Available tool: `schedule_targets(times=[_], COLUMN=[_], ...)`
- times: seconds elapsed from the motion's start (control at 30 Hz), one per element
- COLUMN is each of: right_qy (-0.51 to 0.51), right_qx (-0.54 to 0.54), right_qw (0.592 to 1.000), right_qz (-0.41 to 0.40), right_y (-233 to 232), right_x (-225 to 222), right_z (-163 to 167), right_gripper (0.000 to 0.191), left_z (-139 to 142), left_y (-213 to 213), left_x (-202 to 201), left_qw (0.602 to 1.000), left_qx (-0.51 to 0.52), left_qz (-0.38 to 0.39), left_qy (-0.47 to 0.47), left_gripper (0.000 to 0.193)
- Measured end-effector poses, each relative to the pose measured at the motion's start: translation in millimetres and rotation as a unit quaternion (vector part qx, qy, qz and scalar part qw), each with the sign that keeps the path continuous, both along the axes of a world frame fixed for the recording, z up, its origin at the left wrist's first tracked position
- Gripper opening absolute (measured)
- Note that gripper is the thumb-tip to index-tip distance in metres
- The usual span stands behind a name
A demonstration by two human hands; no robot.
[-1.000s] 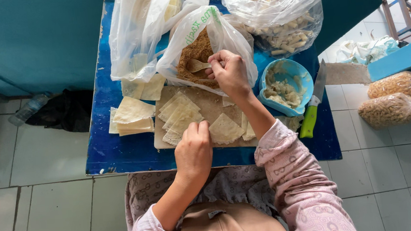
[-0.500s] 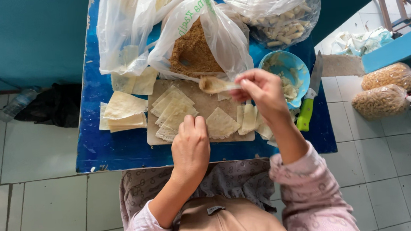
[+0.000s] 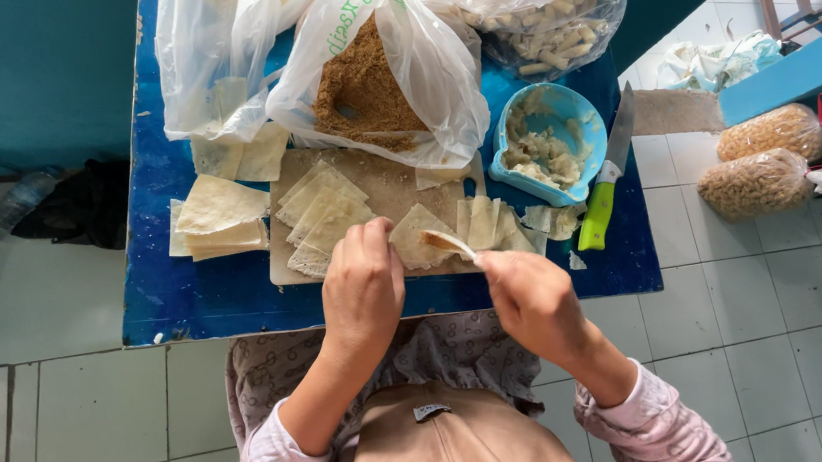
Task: The person sits at a low blue table folding dumplings. They take square dough wrappers one at a time, place filling from a blue bowl onto a wrapper, sometimes add a spoonful of brown paste from a plastic bag, then pinch the wrapper closed and set the folded dumpling aside.
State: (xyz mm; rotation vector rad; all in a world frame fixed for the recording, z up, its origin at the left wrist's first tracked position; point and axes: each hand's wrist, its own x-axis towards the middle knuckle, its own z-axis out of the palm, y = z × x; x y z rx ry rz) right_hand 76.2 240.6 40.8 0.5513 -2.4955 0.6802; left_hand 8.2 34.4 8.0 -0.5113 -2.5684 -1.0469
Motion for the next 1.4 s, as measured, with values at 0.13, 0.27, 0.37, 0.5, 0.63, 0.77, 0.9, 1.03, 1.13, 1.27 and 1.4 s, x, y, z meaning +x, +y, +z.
schedule_targets(times=[0.13,0.27,0.37,0.5,0.63,0.77,0.9,1.03,1.13,1.27,1.4], right_qy=[0.055,0.078,0.110,0.138,0.145,-0.115,-0.190,-0.181,-0.303,-0.336,-0.238], right_qx=[0.146,0.157,0.084,0.058,0.160,0.088,0.047,0.010,-0.120,-0.286,-0.138], right_qw=[0.984,0.981,0.989,0.988,0.976,0.988,0.978,0.980,0.940,0.896,0.959], right_qz=[0.083,0.089,0.058,0.037,-0.033,-0.058,-0.069,-0.085,-0.099,-0.045,-0.063], right_y=[-2.5,-0.3,-4.0,-19.1,-34.3,-21.6,-13.6,-12.5,-9.6,-9.1,-10.1], right_x=[2.5,0.2,-25.5,-95.2,-119.4,-79.3,-60.4,-60.9,-62.1,-63.0,-56.2], right_z=[14.0,16.0,12.5,15.7,21.9,16.9,-5.0,-14.1,-9.8,-5.7,-5.0], right_gripper=[0.024,0.027,0.025,0.023,0.033,0.011,0.012,0.008,0.015,0.022,0.024], left_z=[4.2,4.0,0.7,-3.1,-4.6,-5.6,-4.7,-0.4,2.8,3.6,2.6], left_y=[2.4,2.8,2.2,5.4,6.6,6.4,4.4,3.5,2.5,3.5,3.0], left_x=[1.9,4.2,4.6,1.6,-0.5,-1.6,-1.3,-1.3,0.4,1.4,1.4], left_qw=[0.999,0.996,0.988,0.975,0.975,0.985,0.998,0.999,0.999,0.998,0.999], left_qx=[0.028,0.077,0.130,0.186,0.168,0.129,0.029,-0.011,-0.020,-0.044,-0.037], left_qz=[-0.025,-0.046,-0.075,-0.102,-0.094,-0.075,-0.055,-0.038,-0.027,-0.014,-0.022], left_qy=[0.007,-0.021,-0.042,-0.064,-0.114,-0.089,-0.005,0.008,0.028,0.033,0.030], left_gripper=[0.030,0.031,0.030,0.031,0.034,0.026,0.013,0.009,0.012,0.013,0.014])
